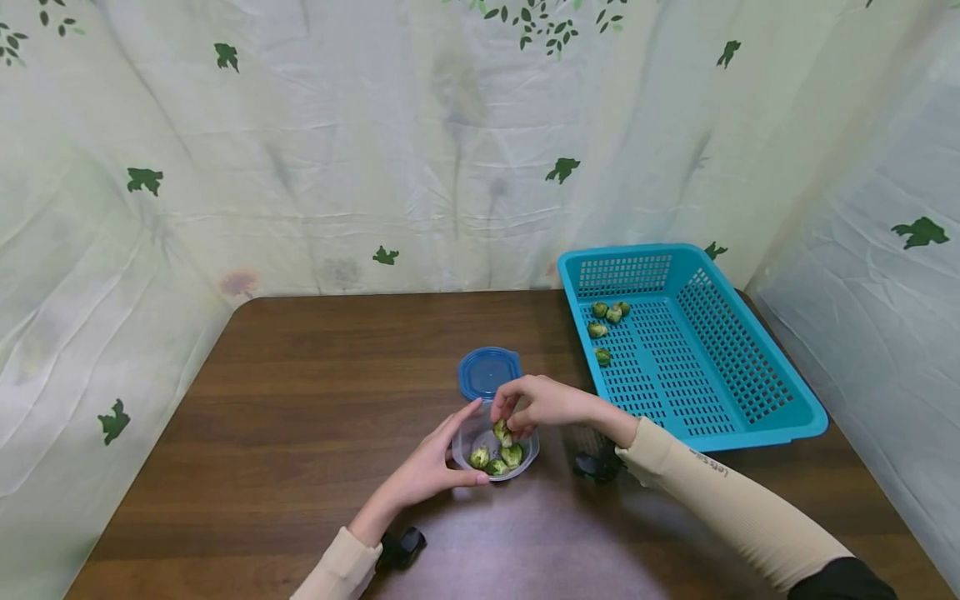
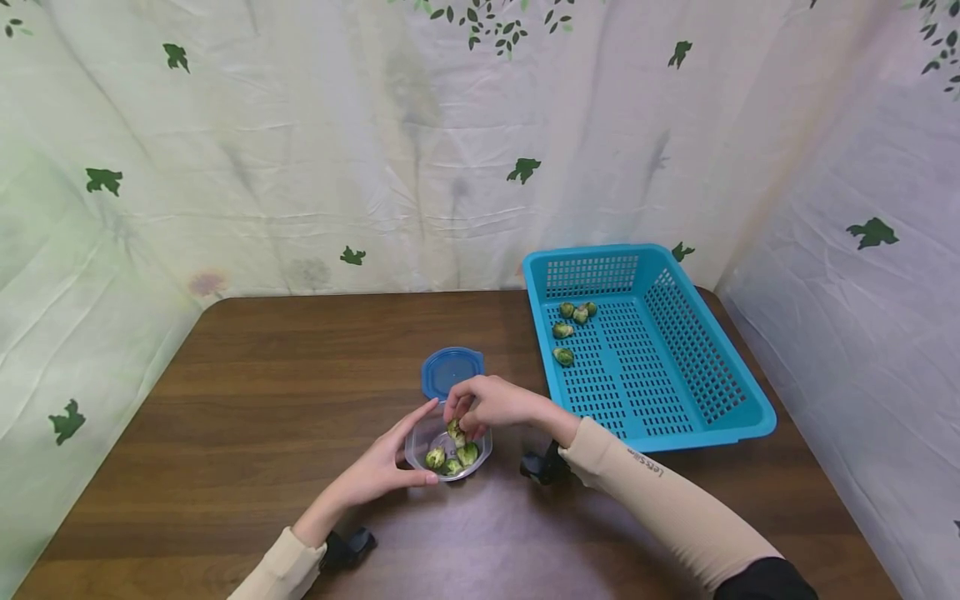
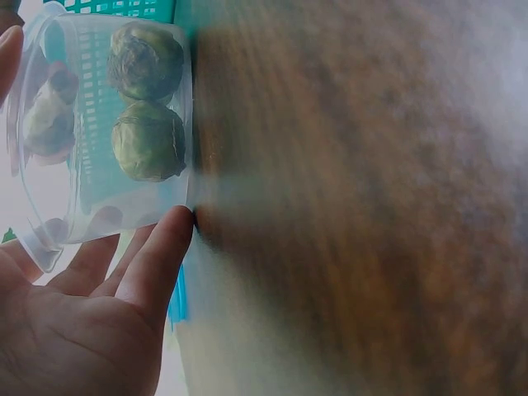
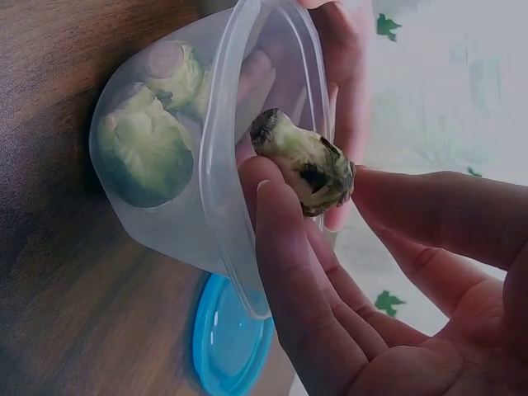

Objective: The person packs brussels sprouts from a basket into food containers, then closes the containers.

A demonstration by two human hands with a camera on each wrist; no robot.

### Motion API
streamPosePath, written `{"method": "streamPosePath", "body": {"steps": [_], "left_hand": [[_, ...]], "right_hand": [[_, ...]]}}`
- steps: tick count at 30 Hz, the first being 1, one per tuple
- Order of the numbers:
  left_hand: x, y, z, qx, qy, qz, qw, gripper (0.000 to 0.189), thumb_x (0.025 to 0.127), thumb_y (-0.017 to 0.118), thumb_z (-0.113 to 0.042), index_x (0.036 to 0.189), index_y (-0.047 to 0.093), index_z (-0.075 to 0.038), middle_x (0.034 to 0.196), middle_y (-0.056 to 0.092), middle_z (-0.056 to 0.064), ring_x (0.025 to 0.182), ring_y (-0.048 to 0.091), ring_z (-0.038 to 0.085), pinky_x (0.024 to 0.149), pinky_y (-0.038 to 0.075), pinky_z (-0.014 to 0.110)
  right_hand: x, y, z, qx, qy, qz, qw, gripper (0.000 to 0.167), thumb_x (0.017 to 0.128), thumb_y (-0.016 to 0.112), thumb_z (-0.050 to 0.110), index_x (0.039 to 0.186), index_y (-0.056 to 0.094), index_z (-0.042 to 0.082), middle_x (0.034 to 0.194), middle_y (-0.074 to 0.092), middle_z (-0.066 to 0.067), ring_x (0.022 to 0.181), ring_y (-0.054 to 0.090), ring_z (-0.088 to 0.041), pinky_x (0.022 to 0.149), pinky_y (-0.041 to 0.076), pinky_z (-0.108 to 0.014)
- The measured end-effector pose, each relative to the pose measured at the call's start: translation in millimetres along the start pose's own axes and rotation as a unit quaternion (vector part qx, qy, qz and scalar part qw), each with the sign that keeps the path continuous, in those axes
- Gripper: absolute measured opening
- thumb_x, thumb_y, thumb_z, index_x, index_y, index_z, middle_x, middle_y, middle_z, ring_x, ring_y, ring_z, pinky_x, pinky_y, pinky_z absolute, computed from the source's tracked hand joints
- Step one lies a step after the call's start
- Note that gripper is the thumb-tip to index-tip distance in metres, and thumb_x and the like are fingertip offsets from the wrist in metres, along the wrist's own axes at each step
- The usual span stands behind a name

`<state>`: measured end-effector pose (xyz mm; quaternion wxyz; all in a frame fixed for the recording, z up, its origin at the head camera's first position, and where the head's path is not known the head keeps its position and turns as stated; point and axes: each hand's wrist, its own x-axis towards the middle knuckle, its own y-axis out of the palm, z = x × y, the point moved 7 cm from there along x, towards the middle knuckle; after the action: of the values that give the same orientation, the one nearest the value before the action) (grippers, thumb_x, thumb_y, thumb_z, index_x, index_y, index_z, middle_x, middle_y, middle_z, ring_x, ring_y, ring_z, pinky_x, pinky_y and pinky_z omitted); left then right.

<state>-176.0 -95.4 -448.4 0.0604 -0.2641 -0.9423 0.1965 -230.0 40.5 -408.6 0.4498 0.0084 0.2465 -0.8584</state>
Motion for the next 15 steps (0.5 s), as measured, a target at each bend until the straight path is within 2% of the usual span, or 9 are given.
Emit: {"method": "streamPosePath", "body": {"steps": [4,10,15], "left_hand": [[-2.1,-1.0,-14.6,0.0,-0.003,-0.001,1.0,0.09,0.08,0.077,-0.006,0.151,0.022,-0.004,0.151,0.023,0.025,0.133,0.03,0.041,0.095,0.042,0.054],[3.1,1.6,15.5,0.009,0.0,-0.003,1.0,0.093,0.081,0.078,-0.014,0.153,0.02,-0.012,0.153,0.022,0.019,0.135,0.029,0.037,0.095,0.042,0.053],[3.2,1.2,18.7,0.004,0.001,0.003,1.0,0.093,0.081,0.079,-0.023,0.153,0.021,-0.017,0.152,0.026,0.015,0.134,0.03,0.034,0.096,0.042,0.051]], "right_hand": [[-0.2,0.3,-1.3,0.004,0.003,0.002,1.0,0.018,0.087,0.053,-0.008,0.1,0.064,-0.001,0.094,0.063,-0.014,0.076,0.066,-0.026,0.066,0.056,-0.033],[-3.6,-3.2,-1.3,0.025,0.003,0.004,0.9997,0.016,0.091,0.053,-0.005,0.105,0.061,-0.007,0.101,0.061,-0.024,0.079,0.067,-0.03,0.068,0.056,-0.034],[-11.2,-12.9,-0.5,0.042,-0.005,-0.012,0.999,0.017,0.092,0.055,-0.001,0.107,0.06,-0.009,0.102,0.06,-0.026,0.083,0.066,-0.032,0.072,0.056,-0.036]]}}
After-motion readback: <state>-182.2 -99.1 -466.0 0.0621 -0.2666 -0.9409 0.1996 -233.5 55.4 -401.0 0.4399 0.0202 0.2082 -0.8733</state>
